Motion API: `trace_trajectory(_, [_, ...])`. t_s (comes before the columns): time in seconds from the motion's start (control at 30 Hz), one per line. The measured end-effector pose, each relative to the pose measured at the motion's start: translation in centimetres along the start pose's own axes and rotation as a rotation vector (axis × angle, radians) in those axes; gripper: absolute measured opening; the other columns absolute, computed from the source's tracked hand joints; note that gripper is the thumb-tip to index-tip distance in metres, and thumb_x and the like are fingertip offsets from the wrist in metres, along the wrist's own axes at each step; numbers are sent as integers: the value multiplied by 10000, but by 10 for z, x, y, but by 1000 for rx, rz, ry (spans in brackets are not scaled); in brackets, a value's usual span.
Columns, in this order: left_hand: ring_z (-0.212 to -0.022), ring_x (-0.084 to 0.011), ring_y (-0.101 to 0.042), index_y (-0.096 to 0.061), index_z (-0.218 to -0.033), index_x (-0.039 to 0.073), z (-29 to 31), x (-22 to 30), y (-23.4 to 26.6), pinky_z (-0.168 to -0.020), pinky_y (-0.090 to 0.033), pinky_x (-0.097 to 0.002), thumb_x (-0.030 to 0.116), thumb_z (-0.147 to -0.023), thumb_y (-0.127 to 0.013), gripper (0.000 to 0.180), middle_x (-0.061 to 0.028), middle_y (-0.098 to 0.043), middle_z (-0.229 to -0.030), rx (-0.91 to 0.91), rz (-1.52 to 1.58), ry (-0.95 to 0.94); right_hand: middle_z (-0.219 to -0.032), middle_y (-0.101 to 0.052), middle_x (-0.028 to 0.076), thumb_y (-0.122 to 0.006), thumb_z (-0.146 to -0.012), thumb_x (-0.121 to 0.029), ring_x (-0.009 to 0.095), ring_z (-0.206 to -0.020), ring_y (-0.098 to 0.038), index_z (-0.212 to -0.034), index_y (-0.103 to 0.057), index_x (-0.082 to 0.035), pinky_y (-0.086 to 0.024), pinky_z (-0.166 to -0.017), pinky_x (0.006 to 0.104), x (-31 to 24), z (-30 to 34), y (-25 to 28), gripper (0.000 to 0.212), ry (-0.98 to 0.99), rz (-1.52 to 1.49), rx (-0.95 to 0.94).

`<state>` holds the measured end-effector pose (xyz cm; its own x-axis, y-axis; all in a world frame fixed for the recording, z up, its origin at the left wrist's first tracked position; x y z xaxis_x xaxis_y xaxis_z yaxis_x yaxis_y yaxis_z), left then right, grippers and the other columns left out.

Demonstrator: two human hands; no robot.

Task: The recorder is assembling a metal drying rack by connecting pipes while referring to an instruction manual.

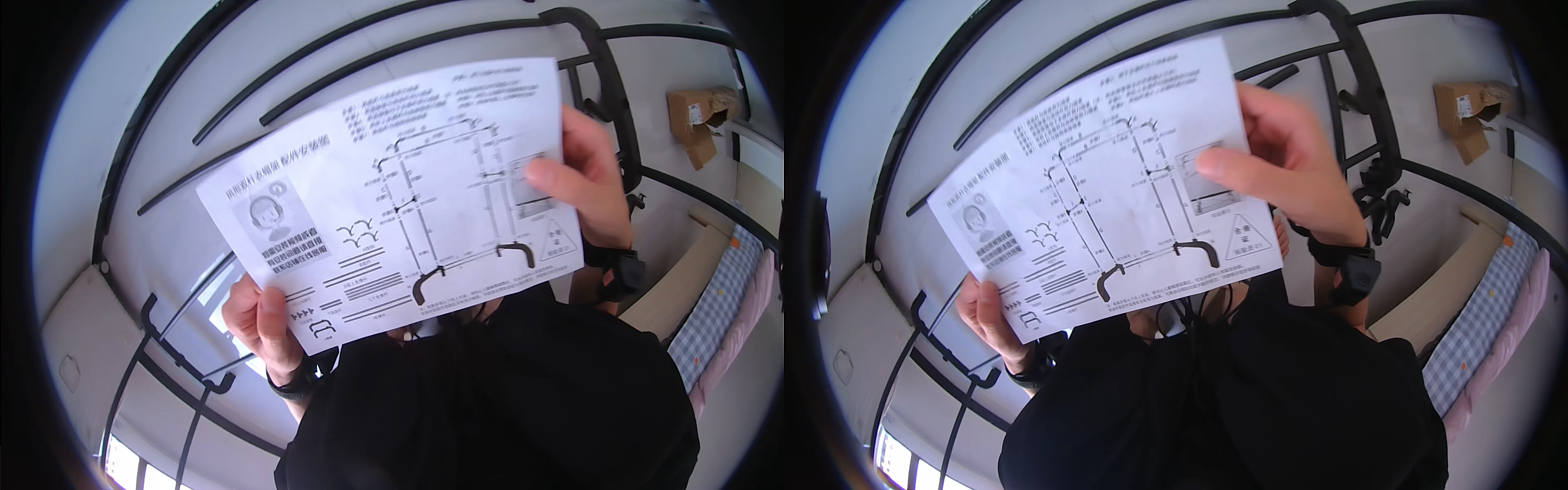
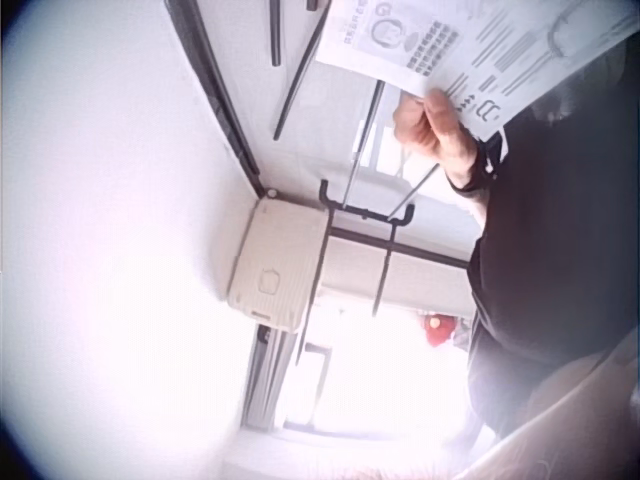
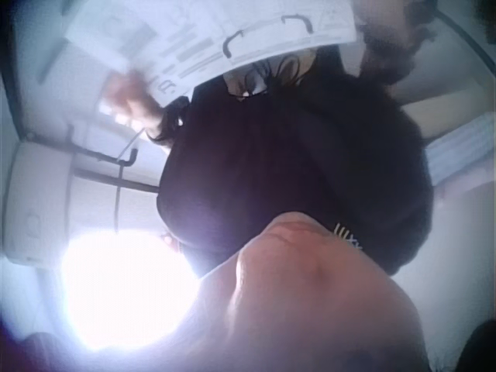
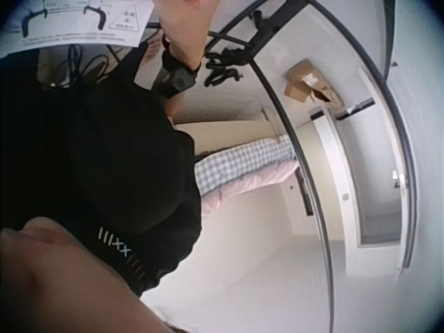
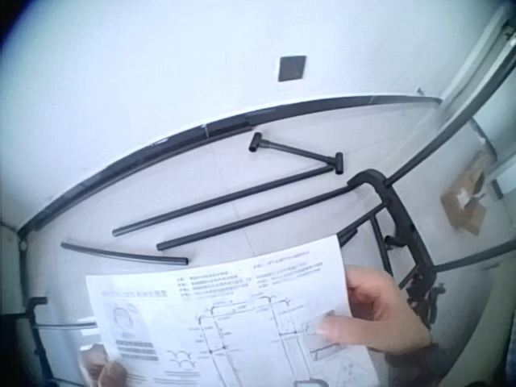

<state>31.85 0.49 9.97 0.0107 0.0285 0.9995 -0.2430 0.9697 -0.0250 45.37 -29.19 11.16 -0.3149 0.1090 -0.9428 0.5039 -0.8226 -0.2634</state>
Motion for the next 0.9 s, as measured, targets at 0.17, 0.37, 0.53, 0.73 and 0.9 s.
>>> trace_trajectory(0.17, [-838,-166,-625,-534,-1239,-108,1,-47,-11,-771,-491,-311,256,-935,-629,483,-131,-686,-977,-90,-88,386,-1082,-682,101,-668,-922,-172,122,-921,-661,-1253,-576,5,-543,-794,274,40,-18,-3,386,-204,205,-160])
trace_trajectory(0.37, [-792,-102,-612,-596,-1114,-88,14,-66,-6,-719,-491,-243,91,-977,-604,225,-93,-692,-946,-131,-114,444,-1055,-684,84,-643,-959,-214,127,-955,-638,-1193,-574,4,-496,-872,276,71,1,-4,327,-277,164,-199])
trace_trajectory(0.53, [-904,-127,-595,-568,-1157,-94,18,-76,10,-817,-471,-265,108,-993,-577,261,-137,-667,-1047,-19,-82,378,-871,-646,28,-594,-976,-214,92,-776,-552,-1113,-589,-22,-456,-732,241,81,70,72,235,-348,194,16])
trace_trajectory(0.73, [-795,-120,-609,-557,-1125,-91,6,-66,2,-720,-484,-244,167,-1009,-552,283,-144,-671,-954,-7,-127,348,-870,-653,17,-593,-947,-206,98,-740,-571,-1080,-624,-60,-475,-680,251,120,237,188,200,-588,413,519])
trace_trajectory(0.9, [-768,-108,-608,-559,-1087,-81,-1,-60,-12,-684,-474,-232,183,-1009,-558,276,-131,-664,-918,-32,-143,333,-957,-652,77,-679,-823,-108,176,-804,-608,-1168,-579,-63,-512,-747,310,176,398,310,362,-474,871,1276])
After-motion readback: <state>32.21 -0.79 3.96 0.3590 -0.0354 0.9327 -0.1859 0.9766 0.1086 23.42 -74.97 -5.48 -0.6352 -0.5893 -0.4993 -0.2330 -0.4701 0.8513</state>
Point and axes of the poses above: each hand's wrist, its own z-axis away from the middle knuckle, its own y-axis out of the back of the hand, x = y × z, the point moved 8 cm from there along -z, towards the middle knuckle
